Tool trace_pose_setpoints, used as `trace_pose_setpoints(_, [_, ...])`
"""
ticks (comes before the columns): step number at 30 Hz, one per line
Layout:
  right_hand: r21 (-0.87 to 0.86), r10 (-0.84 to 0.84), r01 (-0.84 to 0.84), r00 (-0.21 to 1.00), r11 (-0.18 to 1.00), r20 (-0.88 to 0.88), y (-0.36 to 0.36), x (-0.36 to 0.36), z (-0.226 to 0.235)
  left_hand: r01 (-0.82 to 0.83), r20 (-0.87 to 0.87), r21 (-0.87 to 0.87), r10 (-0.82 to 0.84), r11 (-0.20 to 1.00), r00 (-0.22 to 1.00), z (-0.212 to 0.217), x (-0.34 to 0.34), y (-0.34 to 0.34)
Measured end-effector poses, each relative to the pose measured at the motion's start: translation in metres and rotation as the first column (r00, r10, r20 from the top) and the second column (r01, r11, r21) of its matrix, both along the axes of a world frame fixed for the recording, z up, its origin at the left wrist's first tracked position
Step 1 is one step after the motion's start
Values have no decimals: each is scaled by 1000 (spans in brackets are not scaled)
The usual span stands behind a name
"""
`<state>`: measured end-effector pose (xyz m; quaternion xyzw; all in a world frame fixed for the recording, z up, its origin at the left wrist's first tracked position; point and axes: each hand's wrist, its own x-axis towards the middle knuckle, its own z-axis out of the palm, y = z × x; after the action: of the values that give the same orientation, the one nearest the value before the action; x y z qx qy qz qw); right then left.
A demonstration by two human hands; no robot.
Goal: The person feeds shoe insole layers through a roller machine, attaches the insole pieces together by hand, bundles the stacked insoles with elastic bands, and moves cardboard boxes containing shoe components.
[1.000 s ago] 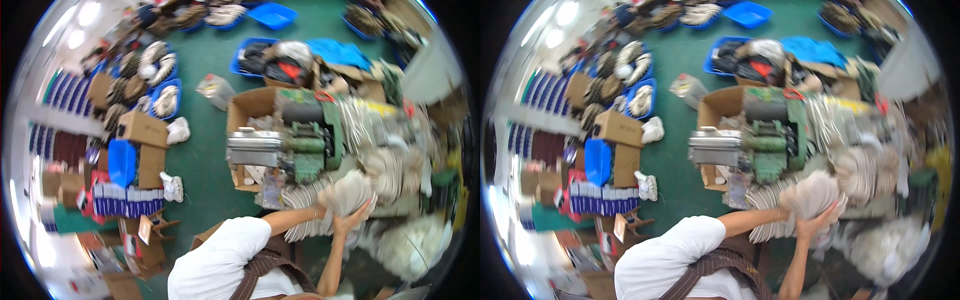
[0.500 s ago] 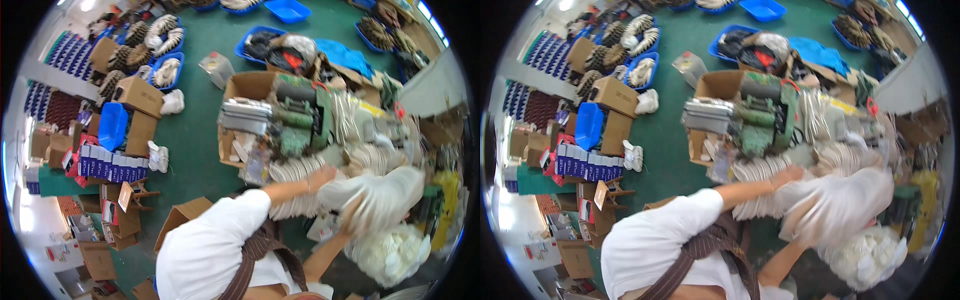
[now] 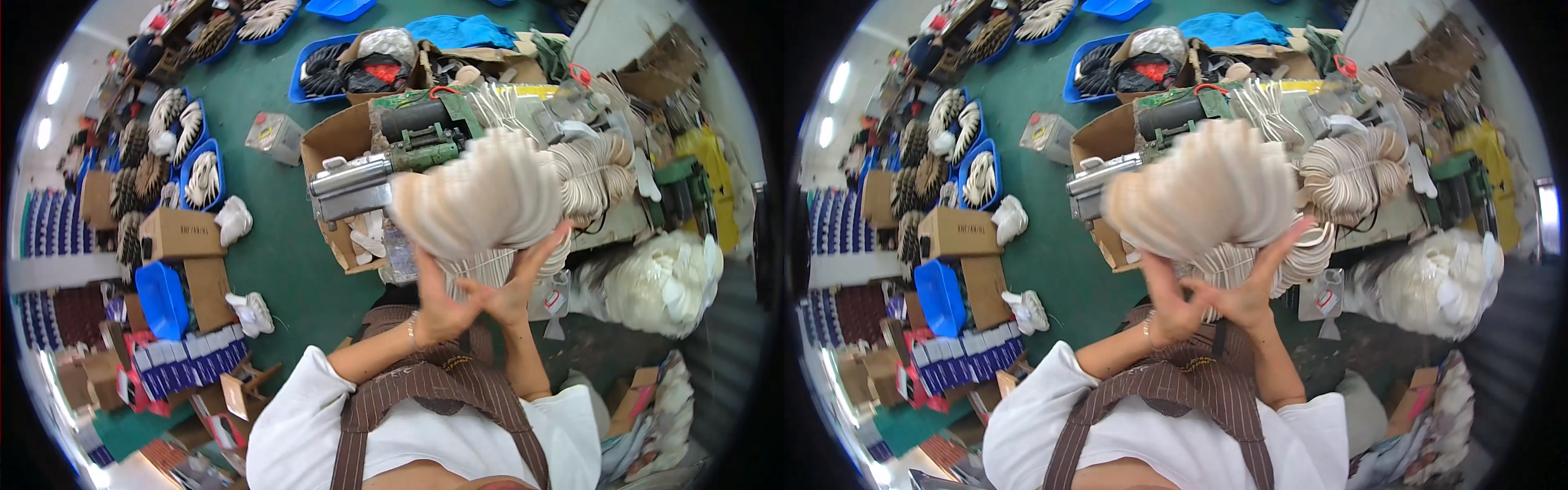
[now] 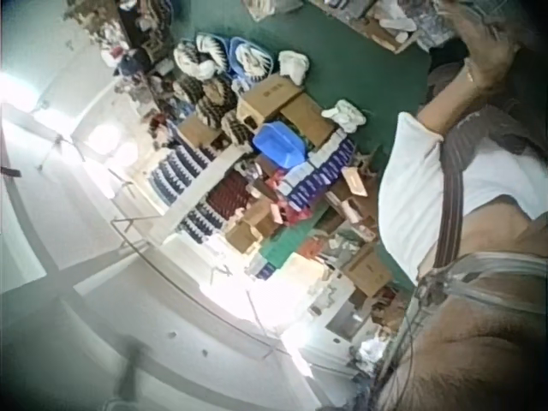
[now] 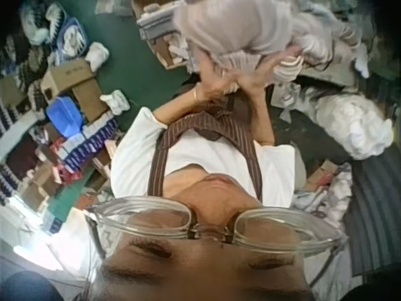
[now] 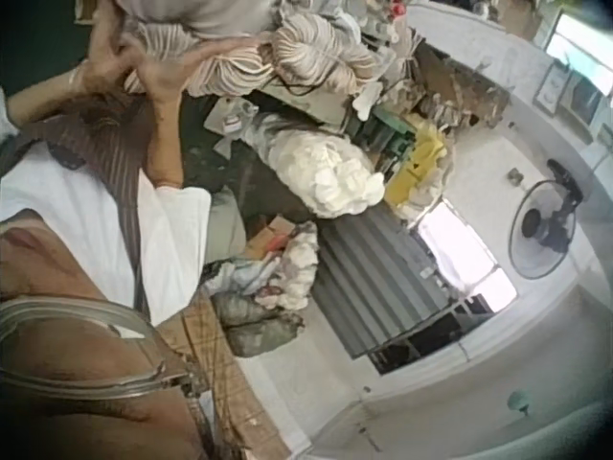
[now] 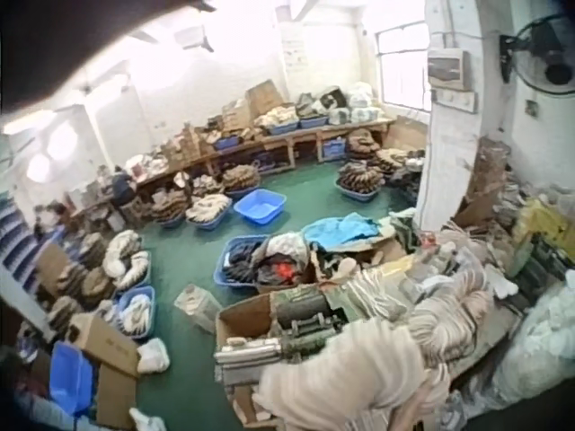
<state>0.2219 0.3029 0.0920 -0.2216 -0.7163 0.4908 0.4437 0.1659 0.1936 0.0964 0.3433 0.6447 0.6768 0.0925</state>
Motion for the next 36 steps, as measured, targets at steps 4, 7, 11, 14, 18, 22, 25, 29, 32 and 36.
trace_pose_setpoints(4, [59, 366, -372, 927, 927, 84, -37, -20, 13, -234, 203, 247, 186, 940, 961, 0, -46, -48])
trace_pose_setpoints(7, [267, 349, -360, 933, 894, 90, -70, -53, 24, -311, 380, 294, 188, 904, 906, -16, -77, -85])
trace_pose_setpoints(11, [94, 329, -337, 940, 937, 96, -123, -76, 25, -340, 440, 268, 199, 902, 876, -30, -98, -127])
trace_pose_setpoints(14, [23, 327, -346, 906, 938, 267, -145, -95, 27, -336, 508, 262, 166, 905, 845, -28, -115, -153])
trace_pose_setpoints(18, [-38, 326, -327, 915, 944, 239, -170, -110, 11, -283, 453, 256, 144, 924, 880, -48, -134, -178])
trace_pose_setpoints(22, [-351, 419, -350, 897, 868, 140, -177, -120, 16, -259, 404, 189, 166, 947, 900, -62, -146, -199])
trace_pose_setpoints(25, [-459, 520, -390, 830, 798, 201, -174, -120, 8, -232, 466, 172, 128, 957, 875, -66, -149, -211])
trace_pose_setpoints(29, [-495, 459, -341, 878, 799, 135, -187, -126, 4, -266, 550, 204, 114, 942, 827, -56, -162, -210])
trace_pose_setpoints(32, [-446, 509, -394, 843, 803, 172, -187, -128, -4, -281, 518, 217, 134, 935, 845, -63, -165, -215])
trace_pose_setpoints(36, [-532, 605, -435, 772, 726, 195, -186, -128, -8, -277, 571, 250, 89, 928, 816, -91, -166, -227])
